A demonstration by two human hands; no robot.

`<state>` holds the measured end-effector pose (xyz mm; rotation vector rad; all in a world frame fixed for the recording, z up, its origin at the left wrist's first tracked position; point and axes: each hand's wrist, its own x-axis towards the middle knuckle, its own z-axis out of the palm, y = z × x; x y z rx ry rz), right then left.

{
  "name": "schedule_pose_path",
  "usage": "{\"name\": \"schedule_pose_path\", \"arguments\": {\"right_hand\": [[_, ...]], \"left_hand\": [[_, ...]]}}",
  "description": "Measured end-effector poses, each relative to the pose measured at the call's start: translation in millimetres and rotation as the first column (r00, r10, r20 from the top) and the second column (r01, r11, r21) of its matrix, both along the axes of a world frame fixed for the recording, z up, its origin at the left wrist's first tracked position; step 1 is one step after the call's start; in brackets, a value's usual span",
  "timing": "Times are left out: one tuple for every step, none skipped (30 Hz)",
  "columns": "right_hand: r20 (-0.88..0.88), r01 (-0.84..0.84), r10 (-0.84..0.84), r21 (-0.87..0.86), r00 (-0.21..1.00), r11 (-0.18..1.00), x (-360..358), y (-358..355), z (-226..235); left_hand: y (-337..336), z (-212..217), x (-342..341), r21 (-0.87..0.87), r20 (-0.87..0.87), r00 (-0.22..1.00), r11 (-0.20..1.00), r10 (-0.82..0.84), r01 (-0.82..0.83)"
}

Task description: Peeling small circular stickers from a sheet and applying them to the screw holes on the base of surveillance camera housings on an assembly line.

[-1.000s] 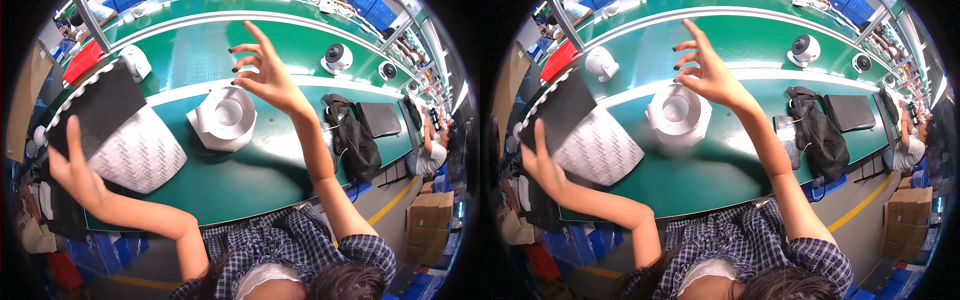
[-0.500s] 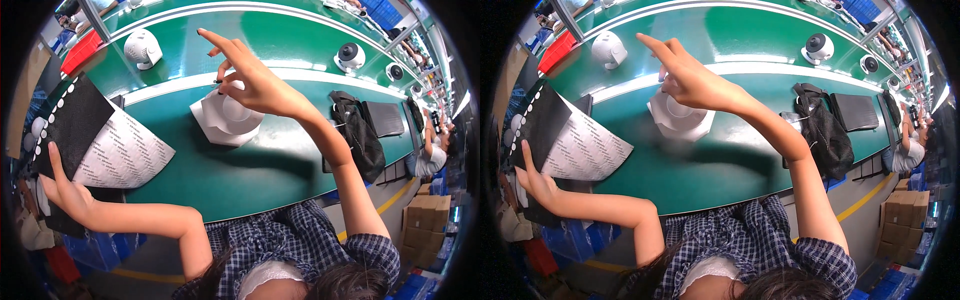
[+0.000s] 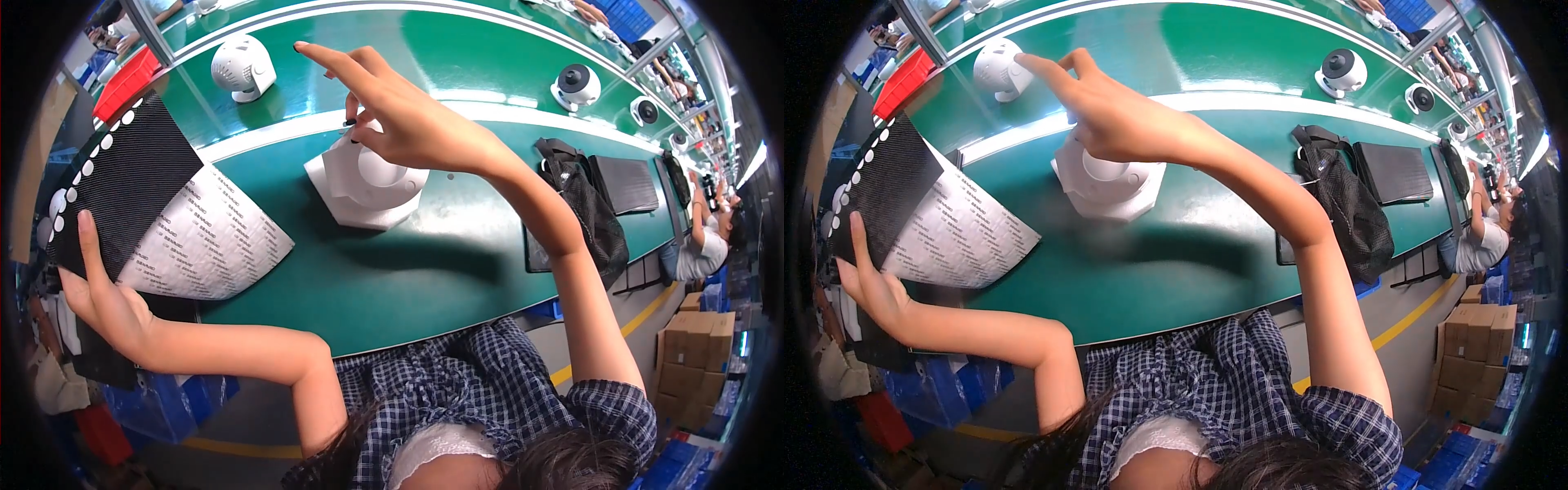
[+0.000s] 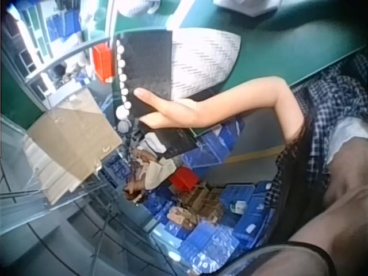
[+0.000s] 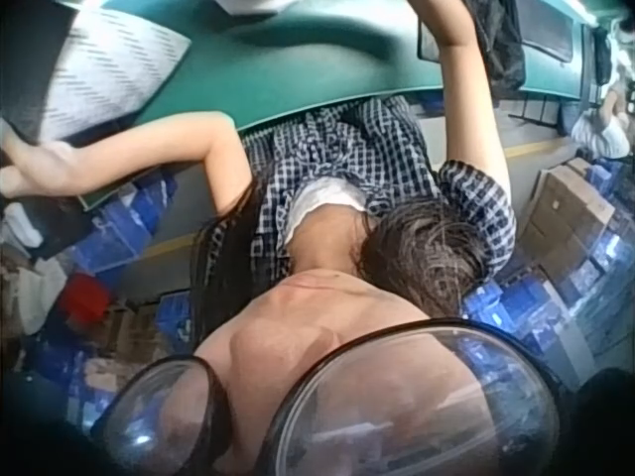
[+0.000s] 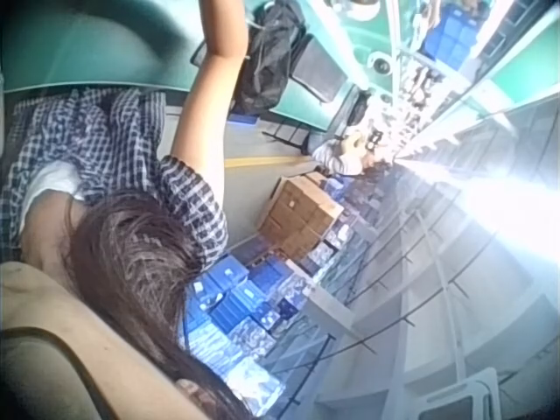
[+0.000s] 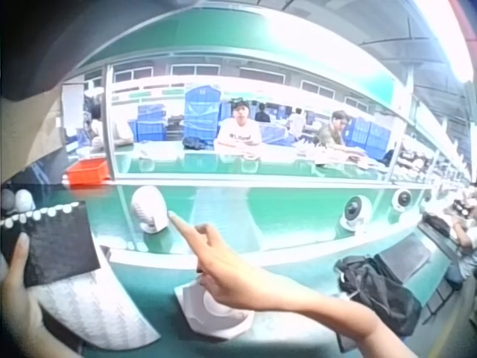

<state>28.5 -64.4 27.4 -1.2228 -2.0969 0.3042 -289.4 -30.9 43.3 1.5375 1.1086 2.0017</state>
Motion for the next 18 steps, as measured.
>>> {"name": "schedule_pose_path", "arguments": {"right_hand": [[-0.001, 0.0, 0.0, -0.002, 1.0, 1.0, 0, 1, 0], [0.007, -0.007, 0.007, -0.008, 1.0, 1.0, 0, 1, 0], [0.015, -0.014, 0.014, -0.014, 1.0, 1.0, 0, 2, 1], [0.013, -0.013, 0.013, -0.015, 1.0, 1.0, -1, 2, 1], [0.04, 0.009, -0.009, 0.005, 0.999, 1.0, -2, 1, 2], [0.075, 0.043, -0.043, 0.006, 0.996, 0.999, -3, 0, 2], [0.066, 0.031, -0.032, 0.025, 0.997, 0.999, -5, -2, 2], [0.109, 0.063, -0.072, 0.09, 0.991, 0.994, -7, -5, 2], [0.15, 0.09, -0.114, 0.155, 0.982, 0.984, -10, -9, 1], [0.15, 0.079, -0.107, 0.181, 0.983, 0.98, -14, -14, -1], [0.15, 0.067, -0.1, 0.205, 0.984, 0.976, -17, -20, -2], [0.157, 0.028, -0.078, 0.299, 0.985, 0.954, -25, -20, -6], [0.252, 0.029, -0.13, 0.368, 0.959, 0.929, -32, -23, -10], [0.343, 0.024, -0.188, 0.431, 0.921, 0.902, -38, -25, -14], [0.409, 0.011, -0.227, 0.466, 0.884, 0.885, -44, -24, -19], [0.437, -0.037, -0.243, 0.541, 0.866, 0.841, -47, -24, -22], [0.494, -0.089, -0.273, 0.592, 0.825, 0.801, -48, -24, -25], [0.516, -0.111, -0.275, 0.598, 0.811, 0.794, -49, -25, -27]], "left_hand": [[1, 0, -1, -0.024, 0.018, 1.0, 1.0, 0.005, -0.004], [2, 0, -2, -0.025, 0.004, 1.0, 1.0, 0.002, -0.001], [2, 0, -3, -0.027, -0.009, 1.0, 1.0, -0.002, 0.002], [3, -1, -3, -0.028, -0.011, 1.0, 1.0, -0.003, 0.003], [3, -1, -3, -0.029, -0.005, 1.0, 1.0, -0.005, 0.005], [3, -1, -3, -0.03, 0.0, 1.0, 1.0, -0.006, 0.006], [4, -1, -3, -0.03, -0.001, 1.0, 1.0, -0.007, 0.007], [4, -1, -3, -0.023, -0.01, 1.0, 1.0, -0.006, 0.005], [5, -1, -3, -0.015, -0.018, 1.0, 1.0, -0.003, 0.003], [5, -1, -4, -0.015, -0.018, 1.0, 1.0, -0.002, 0.001], [5, -1, -4, -0.005, -0.019, 1.0, 1.0, 0.003, -0.003], [6, -2, -4, 0.004, -0.02, 1.0, 1.0, 0.007, -0.007], [7, -2, -5, 0.007, -0.022, 1.0, 1.0, 0.006, -0.006], [7, -2, -6, -0.016, -0.004, 1.0, 1.0, -0.005, 0.005], [7, -3, -6, -0.043, 0.014, 1.0, 0.999, -0.018, 0.019], [7, -3, -7, -0.045, 0.011, 1.0, 0.999, -0.022, 0.023], [7, -3, -7, -0.064, 0.015, 1.0, 0.998, 0.013, -0.012], [7, -3, -7, -0.083, 0.019, 0.999, 0.995, 0.049, -0.047]]}}
